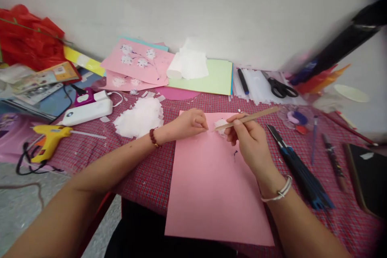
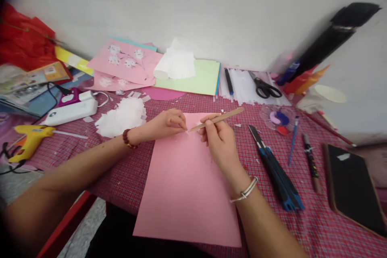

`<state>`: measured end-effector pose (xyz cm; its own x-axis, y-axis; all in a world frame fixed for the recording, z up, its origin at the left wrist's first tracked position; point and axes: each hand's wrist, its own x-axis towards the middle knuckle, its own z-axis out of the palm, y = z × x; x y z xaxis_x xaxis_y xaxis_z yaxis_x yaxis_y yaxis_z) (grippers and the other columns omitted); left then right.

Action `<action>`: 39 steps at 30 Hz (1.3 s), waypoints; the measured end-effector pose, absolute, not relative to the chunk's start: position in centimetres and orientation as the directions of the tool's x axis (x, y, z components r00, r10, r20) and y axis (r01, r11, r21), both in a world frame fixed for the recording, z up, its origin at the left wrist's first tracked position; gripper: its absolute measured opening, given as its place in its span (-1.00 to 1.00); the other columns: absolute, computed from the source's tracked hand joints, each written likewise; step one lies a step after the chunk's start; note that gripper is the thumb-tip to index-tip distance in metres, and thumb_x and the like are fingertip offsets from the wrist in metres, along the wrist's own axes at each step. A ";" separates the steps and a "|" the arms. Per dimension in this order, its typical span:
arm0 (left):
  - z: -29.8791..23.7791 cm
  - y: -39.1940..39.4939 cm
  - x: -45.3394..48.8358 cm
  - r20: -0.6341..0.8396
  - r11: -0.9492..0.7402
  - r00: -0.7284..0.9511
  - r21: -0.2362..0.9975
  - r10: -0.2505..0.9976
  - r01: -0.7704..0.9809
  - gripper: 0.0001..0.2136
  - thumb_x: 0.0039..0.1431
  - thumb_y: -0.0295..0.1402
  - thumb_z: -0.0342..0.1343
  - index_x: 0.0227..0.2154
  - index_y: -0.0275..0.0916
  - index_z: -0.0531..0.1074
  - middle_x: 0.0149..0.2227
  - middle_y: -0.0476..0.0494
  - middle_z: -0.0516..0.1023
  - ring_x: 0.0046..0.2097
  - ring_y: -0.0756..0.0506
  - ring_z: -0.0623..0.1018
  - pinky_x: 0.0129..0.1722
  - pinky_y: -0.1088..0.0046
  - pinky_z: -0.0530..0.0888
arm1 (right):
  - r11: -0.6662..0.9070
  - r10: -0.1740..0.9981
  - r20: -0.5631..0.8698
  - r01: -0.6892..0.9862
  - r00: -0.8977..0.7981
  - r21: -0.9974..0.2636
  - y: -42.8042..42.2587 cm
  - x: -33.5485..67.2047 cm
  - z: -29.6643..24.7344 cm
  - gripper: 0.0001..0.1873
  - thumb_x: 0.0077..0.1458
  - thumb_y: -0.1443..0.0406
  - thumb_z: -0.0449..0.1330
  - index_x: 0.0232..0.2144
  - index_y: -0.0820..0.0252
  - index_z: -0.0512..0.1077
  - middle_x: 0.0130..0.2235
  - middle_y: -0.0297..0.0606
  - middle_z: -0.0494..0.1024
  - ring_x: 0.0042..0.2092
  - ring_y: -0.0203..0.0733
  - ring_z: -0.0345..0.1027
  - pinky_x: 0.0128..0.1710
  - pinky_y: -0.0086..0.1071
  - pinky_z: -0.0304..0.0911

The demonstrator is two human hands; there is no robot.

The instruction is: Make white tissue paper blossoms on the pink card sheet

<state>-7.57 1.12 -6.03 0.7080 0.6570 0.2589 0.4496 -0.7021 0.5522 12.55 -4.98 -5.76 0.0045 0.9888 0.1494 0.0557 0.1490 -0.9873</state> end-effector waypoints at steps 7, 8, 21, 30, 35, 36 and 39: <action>-5.8 1.1 -8.1 0.199 -0.710 0.736 0.511 0.647 0.485 -0.86 0.11 -0.53 0.09 -0.46 -0.27 0.54 -0.35 -0.10 0.53 -0.26 -0.02 0.47 -0.18 0.43 0.36 | 0.114 0.994 0.111 0.221 -0.025 -0.969 -4.9 11.8 -6.8 -0.81 0.19 0.24 0.05 -0.28 0.23 0.39 -0.44 -0.33 0.47 -0.58 -0.39 0.25 -0.59 -0.45 0.13; -5.8 1.0 -8.2 0.183 -0.712 0.741 0.494 0.646 0.498 -0.85 0.09 -0.55 0.09 -0.46 -0.27 0.55 -0.36 -0.11 0.53 -0.26 -0.03 0.47 -0.19 0.43 0.35 | 0.105 0.994 0.102 0.232 -0.025 -0.967 -4.9 11.8 -6.9 -0.81 0.18 0.24 0.05 -0.28 0.23 0.40 -0.44 -0.32 0.48 -0.58 -0.39 0.25 -0.59 -0.45 0.13; -5.8 0.6 -8.6 0.147 -0.713 0.719 0.364 0.679 0.599 -0.84 0.06 -0.51 0.13 -0.40 -0.21 0.61 -0.35 -0.10 0.52 -0.31 -0.02 0.43 -0.25 0.44 0.30 | 0.022 0.997 0.006 0.237 -0.071 -0.971 -4.8 11.0 -6.9 -0.78 0.16 0.22 0.05 -0.27 0.25 0.40 -0.43 -0.31 0.50 -0.61 -0.40 0.24 -0.59 -0.45 0.12; -6.1 0.7 -8.6 0.147 -0.705 0.717 0.395 0.682 0.589 -0.82 0.07 -0.52 0.10 -0.45 -0.22 0.60 -0.37 -0.11 0.52 -0.29 -0.04 0.46 -0.22 0.41 0.33 | 0.006 0.997 -0.011 0.215 -0.076 -0.977 -4.6 10.7 -7.2 -0.80 0.16 0.23 0.05 -0.28 0.24 0.38 -0.42 -0.31 0.49 -0.62 -0.40 0.24 -0.60 -0.44 0.14; -5.8 0.7 -8.6 0.138 -0.691 0.708 0.408 0.693 0.597 -0.82 0.04 -0.54 0.10 -0.47 -0.23 0.60 -0.39 -0.11 0.51 -0.31 -0.03 0.45 -0.24 0.41 0.33 | -0.006 0.996 -0.023 0.193 -0.084 -0.981 -4.6 10.6 -7.5 -0.80 0.15 0.21 0.06 -0.28 0.22 0.38 -0.42 -0.33 0.48 -0.62 -0.41 0.23 -0.60 -0.45 0.15; -5.7 0.6 -8.6 0.142 -0.689 0.705 0.410 0.695 0.597 -0.82 0.04 -0.54 0.10 -0.48 -0.23 0.60 -0.39 -0.11 0.51 -0.32 -0.03 0.44 -0.24 0.41 0.32 | -0.005 0.996 -0.022 0.190 -0.088 -0.982 -4.6 10.5 -7.5 -0.80 0.15 0.21 0.06 -0.28 0.22 0.38 -0.42 -0.33 0.48 -0.62 -0.41 0.24 -0.60 -0.45 0.15; -5.7 0.6 -8.6 0.149 -0.683 0.696 0.416 0.702 0.600 -0.84 0.04 -0.51 0.12 -0.49 -0.22 0.60 -0.41 -0.10 0.50 -0.31 -0.04 0.44 -0.23 0.41 0.32 | -0.007 0.995 -0.025 0.186 -0.097 -0.982 -4.6 10.4 -7.6 -0.80 0.15 0.20 0.06 -0.28 0.21 0.38 -0.41 -0.33 0.48 -0.61 -0.41 0.25 -0.60 -0.46 0.14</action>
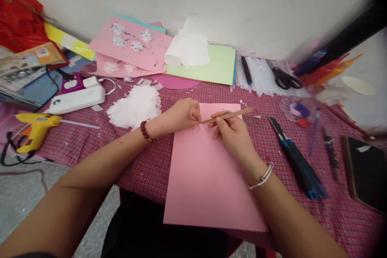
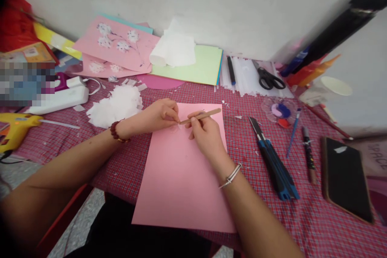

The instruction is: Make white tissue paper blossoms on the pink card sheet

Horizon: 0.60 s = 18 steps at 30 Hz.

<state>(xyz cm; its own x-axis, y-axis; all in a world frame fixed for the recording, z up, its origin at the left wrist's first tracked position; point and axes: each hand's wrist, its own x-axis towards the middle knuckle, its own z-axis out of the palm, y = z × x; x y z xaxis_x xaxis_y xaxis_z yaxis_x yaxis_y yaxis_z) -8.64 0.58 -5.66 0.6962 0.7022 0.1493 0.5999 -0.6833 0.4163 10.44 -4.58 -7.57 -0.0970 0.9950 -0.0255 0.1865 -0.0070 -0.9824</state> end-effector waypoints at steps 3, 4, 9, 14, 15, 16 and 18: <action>-5.5 0.5 -8.6 0.140 -0.683 0.701 0.421 0.700 0.598 -0.85 0.05 -0.50 0.13 -0.48 -0.22 0.59 -0.42 -0.10 0.50 -0.31 -0.04 0.44 -0.22 0.41 0.33 | -0.016 0.994 -0.034 0.185 -0.099 -0.983 -4.5 10.4 -7.6 -0.80 0.15 0.19 0.06 -0.28 0.21 0.38 -0.42 -0.33 0.48 -0.61 -0.41 0.26 -0.61 -0.47 0.13; -5.5 0.5 -8.6 0.129 -0.682 0.706 0.424 0.696 0.596 -0.85 0.06 -0.49 0.12 -0.48 -0.23 0.59 -0.42 -0.10 0.50 -0.31 -0.04 0.44 -0.23 0.42 0.33 | -0.019 0.994 -0.037 0.184 -0.099 -0.983 -4.5 10.4 -7.7 -0.79 0.15 0.19 0.06 -0.28 0.21 0.37 -0.42 -0.33 0.48 -0.61 -0.41 0.26 -0.61 -0.47 0.13; -4.9 0.4 -8.9 0.025 -0.587 0.650 0.459 0.759 0.667 -0.75 0.21 -0.48 -0.05 -0.25 -0.30 0.56 -0.23 -0.16 0.58 -0.18 -0.05 0.51 -0.15 0.46 0.38 | -0.054 0.993 -0.071 0.163 -0.099 -0.985 -4.5 10.2 -7.6 -0.79 0.14 0.19 0.08 -0.28 0.22 0.38 -0.43 -0.33 0.49 -0.63 -0.42 0.22 -0.62 -0.47 0.13; -4.7 0.5 -9.3 -0.022 -0.497 0.560 0.434 0.828 0.752 -0.69 0.22 -0.49 -0.13 -0.14 -0.31 0.51 -0.09 -0.17 0.58 -0.07 -0.07 0.52 -0.03 0.43 0.37 | -0.069 0.992 -0.082 0.135 -0.092 -0.988 -4.5 10.0 -7.6 -0.80 0.12 0.20 0.09 -0.30 0.21 0.38 -0.43 -0.34 0.49 -0.63 -0.41 0.26 -0.64 -0.48 0.12; -4.7 0.6 -9.3 -0.026 -0.493 0.558 0.434 0.829 0.754 -0.68 0.22 -0.49 -0.13 -0.15 -0.31 0.52 -0.09 -0.17 0.58 -0.07 -0.08 0.52 -0.03 0.43 0.37 | -0.074 0.992 -0.086 0.129 -0.094 -0.989 -4.5 10.0 -7.6 -0.80 0.11 0.19 0.09 -0.30 0.21 0.37 -0.43 -0.34 0.50 -0.63 -0.41 0.26 -0.65 -0.48 0.12; -4.7 0.6 -9.3 -0.027 -0.492 0.557 0.435 0.830 0.754 -0.68 0.22 -0.48 -0.13 -0.15 -0.31 0.52 -0.10 -0.18 0.58 -0.08 -0.08 0.52 -0.04 0.43 0.38 | -0.079 0.991 -0.091 0.123 -0.095 -0.989 -4.4 9.9 -7.7 -0.79 0.11 0.18 0.09 -0.30 0.21 0.37 -0.44 -0.34 0.50 -0.63 -0.41 0.26 -0.65 -0.48 0.12; -4.7 0.5 -9.3 -0.023 -0.493 0.557 0.437 0.830 0.752 -0.68 0.21 -0.49 -0.13 -0.17 -0.32 0.53 -0.12 -0.18 0.59 -0.09 -0.08 0.53 -0.06 0.43 0.38 | -0.086 0.990 -0.098 0.115 -0.097 -0.990 -4.4 9.9 -7.9 -0.78 0.10 0.17 0.10 -0.29 0.21 0.37 -0.43 -0.33 0.50 -0.64 -0.41 0.25 -0.66 -0.49 0.11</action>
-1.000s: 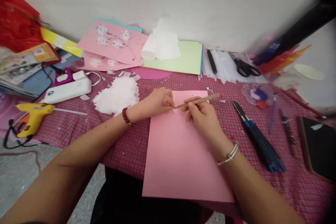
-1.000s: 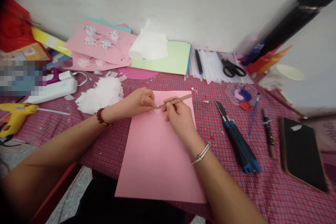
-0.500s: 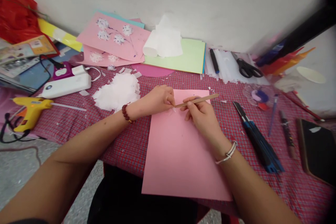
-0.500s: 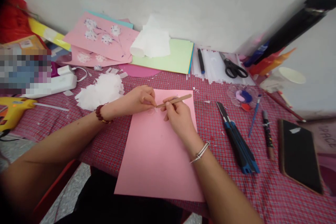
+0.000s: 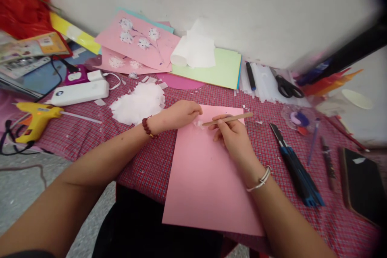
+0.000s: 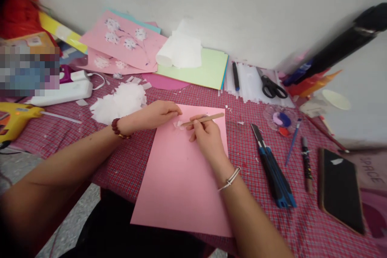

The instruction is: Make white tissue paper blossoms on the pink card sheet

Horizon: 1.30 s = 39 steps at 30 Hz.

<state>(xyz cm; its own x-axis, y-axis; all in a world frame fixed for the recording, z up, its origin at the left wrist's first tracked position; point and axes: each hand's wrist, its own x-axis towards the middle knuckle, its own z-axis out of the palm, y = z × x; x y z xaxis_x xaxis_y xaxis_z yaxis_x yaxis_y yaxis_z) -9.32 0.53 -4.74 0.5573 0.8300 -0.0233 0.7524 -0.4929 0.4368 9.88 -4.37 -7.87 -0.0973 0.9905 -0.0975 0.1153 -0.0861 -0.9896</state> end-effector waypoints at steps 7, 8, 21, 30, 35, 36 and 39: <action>-4.5 0.3 -9.1 -0.032 -0.500 0.561 0.416 0.827 0.760 -0.71 0.19 -0.48 -0.10 -0.26 -0.32 0.55 -0.19 -0.19 0.60 -0.17 -0.10 0.53 -0.17 0.43 0.36 | -0.121 0.986 -0.132 0.104 -0.103 -0.987 -4.2 9.6 -8.1 -0.77 0.09 0.16 0.10 -0.29 0.21 0.36 -0.43 -0.33 0.50 -0.64 -0.43 0.23 -0.70 -0.52 0.03; -4.5 0.3 -9.1 -0.037 -0.498 0.560 0.412 0.828 0.763 -0.71 0.19 -0.48 -0.10 -0.27 -0.33 0.55 -0.20 -0.19 0.60 -0.18 -0.10 0.53 -0.18 0.43 0.36 | -0.124 0.985 -0.135 0.100 -0.104 -0.987 -4.2 9.6 -8.1 -0.77 0.08 0.16 0.10 -0.29 0.22 0.36 -0.44 -0.33 0.50 -0.65 -0.43 0.22 -0.70 -0.51 0.03; -5.1 0.6 -9.7 0.012 -0.442 0.521 0.547 0.853 0.711 -0.73 0.14 -0.51 -0.08 -0.30 -0.33 0.55 -0.22 -0.15 0.61 -0.20 -0.04 0.53 -0.19 0.50 0.38 | -0.136 0.988 -0.138 0.028 -0.067 -0.990 -4.1 10.5 -8.2 -0.76 0.06 0.14 0.16 -0.31 0.21 0.37 -0.46 -0.32 0.50 -0.64 -0.41 0.23 -0.73 -0.52 -0.07; -4.9 0.4 -9.7 -0.011 -0.443 0.529 0.532 0.848 0.721 -0.72 0.12 -0.51 -0.06 -0.25 -0.33 0.56 -0.19 -0.18 0.60 -0.17 -0.07 0.54 -0.16 0.47 0.40 | -0.130 0.986 -0.136 0.069 -0.097 -0.989 -4.0 9.8 -8.5 -0.75 0.07 0.14 0.13 -0.30 0.21 0.37 -0.46 -0.33 0.51 -0.64 -0.42 0.24 -0.72 -0.51 -0.05; -4.2 0.6 -10.3 -0.087 -0.456 0.620 0.600 0.780 0.658 -0.65 0.01 -0.59 -0.05 -0.17 -0.34 0.52 -0.14 -0.18 0.59 -0.12 -0.05 0.54 -0.09 0.49 0.41 | -0.139 0.985 -0.143 0.049 -0.094 -0.989 -3.9 9.8 -8.5 -0.75 0.05 0.14 0.14 -0.32 0.22 0.39 -0.49 -0.34 0.50 -0.67 -0.42 0.21 -0.73 -0.50 -0.05; -4.2 0.7 -10.3 -0.088 -0.456 0.629 0.613 0.773 0.645 -0.64 -0.01 -0.60 -0.05 -0.17 -0.34 0.52 -0.13 -0.18 0.59 -0.11 -0.05 0.54 -0.09 0.49 0.41 | -0.138 0.987 -0.141 0.041 -0.084 -0.990 -3.9 9.9 -8.5 -0.75 0.04 0.15 0.15 -0.33 0.22 0.39 -0.48 -0.33 0.50 -0.66 -0.42 0.21 -0.73 -0.50 -0.06; -4.6 0.8 -10.5 -0.081 -0.425 0.621 0.659 0.780 0.621 -0.63 -0.04 -0.61 -0.06 -0.17 -0.34 0.52 -0.12 -0.17 0.59 -0.10 -0.05 0.54 -0.06 0.46 0.41 | -0.138 0.990 -0.138 0.002 -0.036 -0.990 -3.9 10.1 -8.4 -0.76 0.05 0.14 0.16 -0.32 0.21 0.39 -0.45 -0.30 0.52 -0.64 -0.41 0.24 -0.74 -0.51 -0.08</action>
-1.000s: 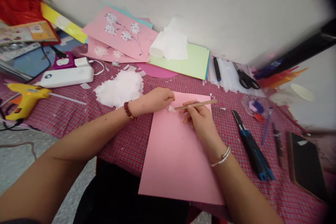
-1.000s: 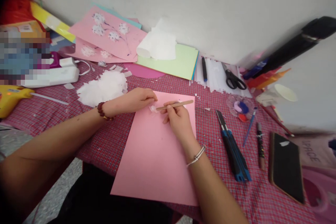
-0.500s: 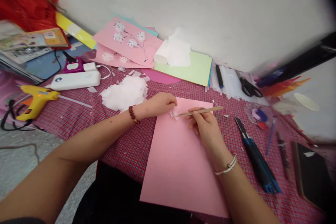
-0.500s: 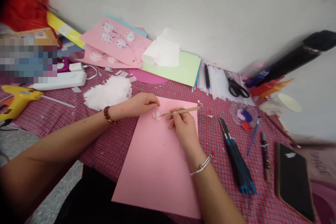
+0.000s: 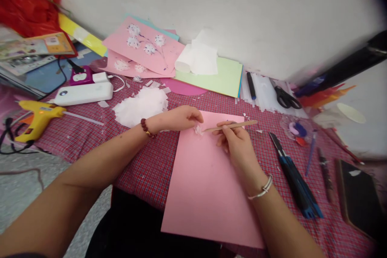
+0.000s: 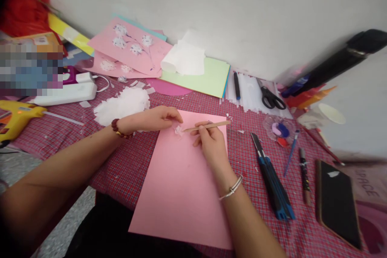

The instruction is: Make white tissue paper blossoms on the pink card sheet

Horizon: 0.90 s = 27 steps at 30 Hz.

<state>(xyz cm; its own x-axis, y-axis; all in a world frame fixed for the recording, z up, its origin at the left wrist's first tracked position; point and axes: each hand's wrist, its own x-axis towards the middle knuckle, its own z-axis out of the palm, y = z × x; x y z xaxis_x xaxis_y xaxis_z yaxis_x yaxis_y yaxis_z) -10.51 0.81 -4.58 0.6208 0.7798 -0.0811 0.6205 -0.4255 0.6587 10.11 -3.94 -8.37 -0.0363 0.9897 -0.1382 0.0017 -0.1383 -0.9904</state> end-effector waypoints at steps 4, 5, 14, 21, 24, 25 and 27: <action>-3.7 1.7 -12.2 0.007 -0.334 0.501 0.753 0.866 0.567 -0.72 0.00 -0.54 -0.02 -0.26 -0.33 0.53 -0.23 -0.13 0.61 -0.22 -0.02 0.53 -0.18 0.49 0.43 | -0.135 0.991 -0.135 -0.062 0.000 -0.989 -4.2 10.5 -8.0 -0.75 0.04 0.14 0.18 -0.30 0.21 0.38 -0.44 -0.29 0.52 -0.63 -0.40 0.24 -0.73 -0.53 -0.07; -3.0 2.1 -13.0 0.066 -0.311 0.427 0.785 0.902 0.536 -0.75 0.01 -0.50 -0.01 -0.29 -0.33 0.53 -0.28 -0.12 0.61 -0.26 0.00 0.53 -0.23 0.50 0.43 | -0.134 0.991 -0.135 -0.070 0.006 -0.989 -4.3 10.7 -7.9 -0.74 0.04 0.14 0.18 -0.29 0.21 0.39 -0.44 -0.28 0.52 -0.62 -0.41 0.24 -0.72 -0.53 -0.07; -0.7 7.4 -19.5 0.037 -0.090 0.084 0.572 0.996 0.815 -0.84 -0.02 -0.40 0.07 -0.42 -0.34 0.51 -0.49 -0.10 0.51 -0.46 0.03 0.42 -0.49 0.55 0.27 | -0.142 0.989 -0.141 -0.029 -0.039 -0.989 -4.5 11.3 -8.5 -0.67 0.06 0.07 0.19 -0.27 0.21 0.40 -0.44 -0.25 0.51 -0.59 -0.38 0.21 -0.70 -0.51 -0.02; -5.2 9.9 -21.1 -0.110 -0.016 0.054 0.328 0.992 0.945 -0.76 -0.11 -0.29 0.20 -0.37 -0.33 0.49 -0.34 -0.19 0.57 -0.35 -0.07 0.48 -0.40 0.50 0.31 | -0.138 0.988 -0.141 0.054 -0.057 -0.989 -4.6 11.9 -8.6 -0.69 0.13 0.07 0.14 -0.25 0.19 0.40 -0.48 -0.29 0.48 -0.59 -0.37 0.17 -0.67 -0.49 0.00; -5.4 10.1 -21.1 -0.171 0.014 0.050 0.353 0.984 0.935 -0.79 -0.09 -0.31 0.18 -0.36 -0.30 0.45 -0.37 -0.14 0.56 -0.40 -0.02 0.44 -0.44 0.53 0.28 | -0.122 0.990 -0.125 0.053 -0.060 -0.991 -4.6 11.9 -8.7 -0.70 0.13 0.08 0.13 -0.25 0.18 0.39 -0.47 -0.28 0.49 -0.59 -0.36 0.17 -0.67 -0.48 0.01; -5.4 10.1 -21.0 -0.189 0.025 0.047 0.360 0.981 0.933 -0.81 -0.08 -0.30 0.18 -0.40 -0.30 0.45 -0.40 -0.11 0.54 -0.43 0.00 0.42 -0.46 0.53 0.27 | -0.120 0.990 -0.124 0.059 -0.063 -0.991 -4.5 11.9 -8.7 -0.70 0.13 0.08 0.13 -0.25 0.19 0.39 -0.48 -0.28 0.49 -0.59 -0.36 0.16 -0.68 -0.48 0.00; -5.2 10.1 -20.7 -0.213 0.045 0.037 0.370 0.976 0.928 -0.84 -0.06 -0.28 0.17 -0.48 -0.29 0.42 -0.50 -0.06 0.48 -0.49 0.03 0.36 -0.49 0.54 0.24 | -0.114 0.991 -0.118 0.064 -0.066 -0.991 -4.5 11.8 -8.7 -0.70 0.13 0.08 0.12 -0.26 0.19 0.40 -0.48 -0.28 0.49 -0.60 -0.37 0.15 -0.68 -0.48 0.01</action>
<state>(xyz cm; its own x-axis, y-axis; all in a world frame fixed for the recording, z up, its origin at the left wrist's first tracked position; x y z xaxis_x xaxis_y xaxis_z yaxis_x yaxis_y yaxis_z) -20.74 10.09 -5.18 0.0375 0.9764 -0.2127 0.9281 0.0449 0.3697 11.85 -4.52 -8.67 -0.0664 0.9907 -0.1185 0.0643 -0.1143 -0.9914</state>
